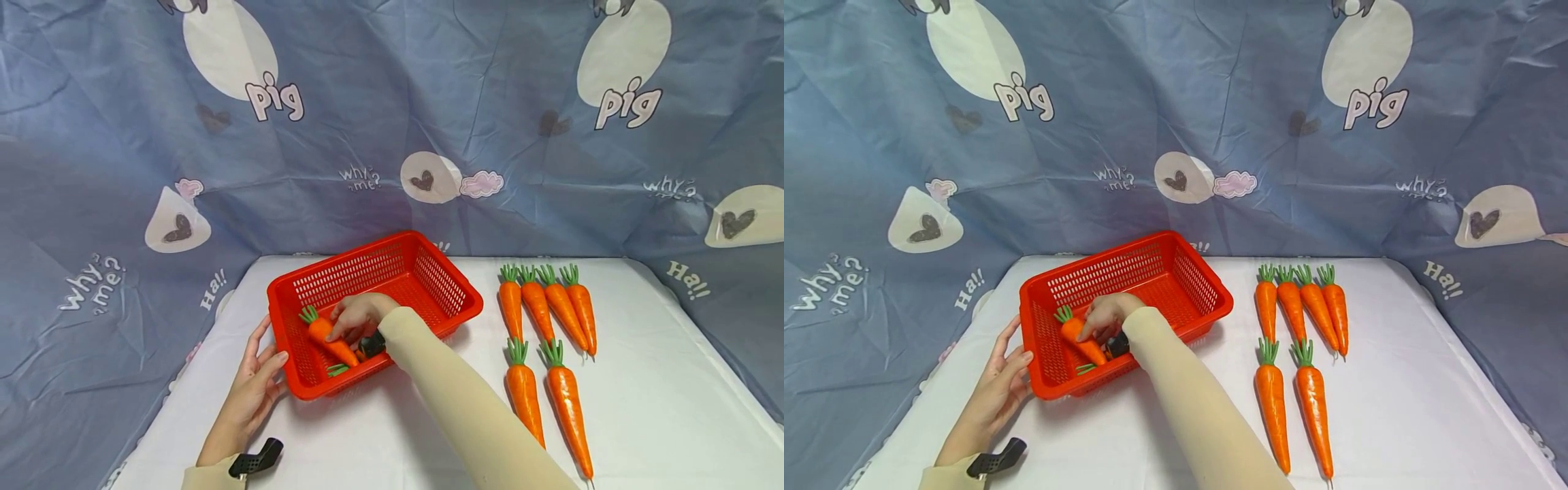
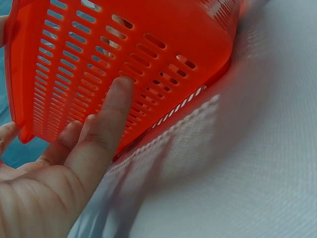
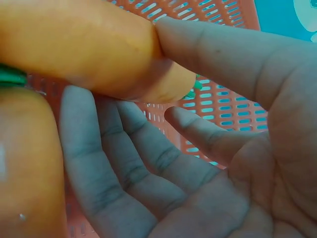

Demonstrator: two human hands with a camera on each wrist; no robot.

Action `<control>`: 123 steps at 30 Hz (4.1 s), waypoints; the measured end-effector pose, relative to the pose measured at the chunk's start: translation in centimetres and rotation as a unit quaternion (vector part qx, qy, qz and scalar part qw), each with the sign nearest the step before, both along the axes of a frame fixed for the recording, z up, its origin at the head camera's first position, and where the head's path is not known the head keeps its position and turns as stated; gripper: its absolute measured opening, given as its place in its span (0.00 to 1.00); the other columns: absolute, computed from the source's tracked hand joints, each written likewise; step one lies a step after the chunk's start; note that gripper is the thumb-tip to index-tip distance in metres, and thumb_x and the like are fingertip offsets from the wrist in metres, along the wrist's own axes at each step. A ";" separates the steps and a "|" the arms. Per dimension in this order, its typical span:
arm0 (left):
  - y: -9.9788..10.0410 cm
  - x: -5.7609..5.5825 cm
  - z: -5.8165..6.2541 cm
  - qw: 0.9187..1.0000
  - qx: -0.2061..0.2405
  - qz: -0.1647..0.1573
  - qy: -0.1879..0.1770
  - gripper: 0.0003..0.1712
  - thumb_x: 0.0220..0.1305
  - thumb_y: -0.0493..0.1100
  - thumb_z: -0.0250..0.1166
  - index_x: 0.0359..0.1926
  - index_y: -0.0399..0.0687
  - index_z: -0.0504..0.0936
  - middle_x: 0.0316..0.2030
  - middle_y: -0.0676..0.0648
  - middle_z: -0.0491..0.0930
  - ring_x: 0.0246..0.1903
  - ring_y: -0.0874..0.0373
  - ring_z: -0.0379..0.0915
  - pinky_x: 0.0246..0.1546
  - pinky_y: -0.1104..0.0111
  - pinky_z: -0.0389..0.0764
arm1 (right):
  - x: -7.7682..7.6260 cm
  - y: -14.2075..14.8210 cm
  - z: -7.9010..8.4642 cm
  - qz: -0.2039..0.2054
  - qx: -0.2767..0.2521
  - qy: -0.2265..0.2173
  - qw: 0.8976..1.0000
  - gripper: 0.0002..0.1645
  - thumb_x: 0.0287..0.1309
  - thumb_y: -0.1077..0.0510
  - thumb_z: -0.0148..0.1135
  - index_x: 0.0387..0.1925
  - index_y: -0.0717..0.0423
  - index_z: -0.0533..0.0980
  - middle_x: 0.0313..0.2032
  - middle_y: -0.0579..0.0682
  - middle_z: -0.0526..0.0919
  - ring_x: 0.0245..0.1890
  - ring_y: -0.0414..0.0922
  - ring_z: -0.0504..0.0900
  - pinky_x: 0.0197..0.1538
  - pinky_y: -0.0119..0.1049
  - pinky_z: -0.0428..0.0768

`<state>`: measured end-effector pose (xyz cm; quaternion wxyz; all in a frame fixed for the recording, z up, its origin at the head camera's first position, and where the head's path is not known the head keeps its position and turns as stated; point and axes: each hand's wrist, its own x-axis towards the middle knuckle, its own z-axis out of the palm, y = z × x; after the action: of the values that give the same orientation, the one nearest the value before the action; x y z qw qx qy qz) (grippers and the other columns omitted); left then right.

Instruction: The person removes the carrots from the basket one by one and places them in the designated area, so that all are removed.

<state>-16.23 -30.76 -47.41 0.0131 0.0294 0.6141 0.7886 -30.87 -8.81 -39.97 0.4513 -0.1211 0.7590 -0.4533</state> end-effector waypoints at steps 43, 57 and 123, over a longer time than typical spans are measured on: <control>0.0 0.0 0.0 1.000 -0.009 0.002 0.008 0.46 0.82 0.35 0.56 0.86 0.71 0.46 0.67 0.59 0.79 0.59 0.61 0.85 0.52 0.59 0.90 | -0.7 6.6 3.2 -0.016 -0.030 0.075 0.997 0.37 0.66 0.57 0.74 0.72 0.56 0.69 0.46 0.51 0.79 0.40 0.46 0.79 0.45 0.36 0.88; -0.1 0.1 -0.2 1.000 -0.009 0.000 0.004 0.46 0.81 0.34 0.55 0.86 0.70 0.46 0.67 0.58 0.78 0.59 0.61 0.84 0.52 0.59 0.90 | 0.0 9.3 4.3 -0.022 -0.066 0.098 0.993 0.37 0.68 0.58 0.72 0.73 0.56 0.68 0.49 0.53 0.81 0.40 0.46 0.80 0.50 0.40 0.90; 0.1 -0.2 0.2 0.999 -0.029 0.018 -0.018 0.46 0.82 0.37 0.57 0.86 0.74 0.46 0.69 0.61 0.77 0.60 0.63 0.84 0.51 0.60 0.90 | 6.1 22.0 5.9 -0.092 -0.110 0.199 0.969 0.40 0.69 0.56 0.73 0.76 0.50 0.66 0.50 0.57 0.80 0.45 0.48 0.87 0.51 0.48 0.91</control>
<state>-16.41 -30.64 -47.25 0.0106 0.0036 0.6365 0.7712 -24.77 13.14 -34.10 0.2311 -0.1881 0.7868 -0.5405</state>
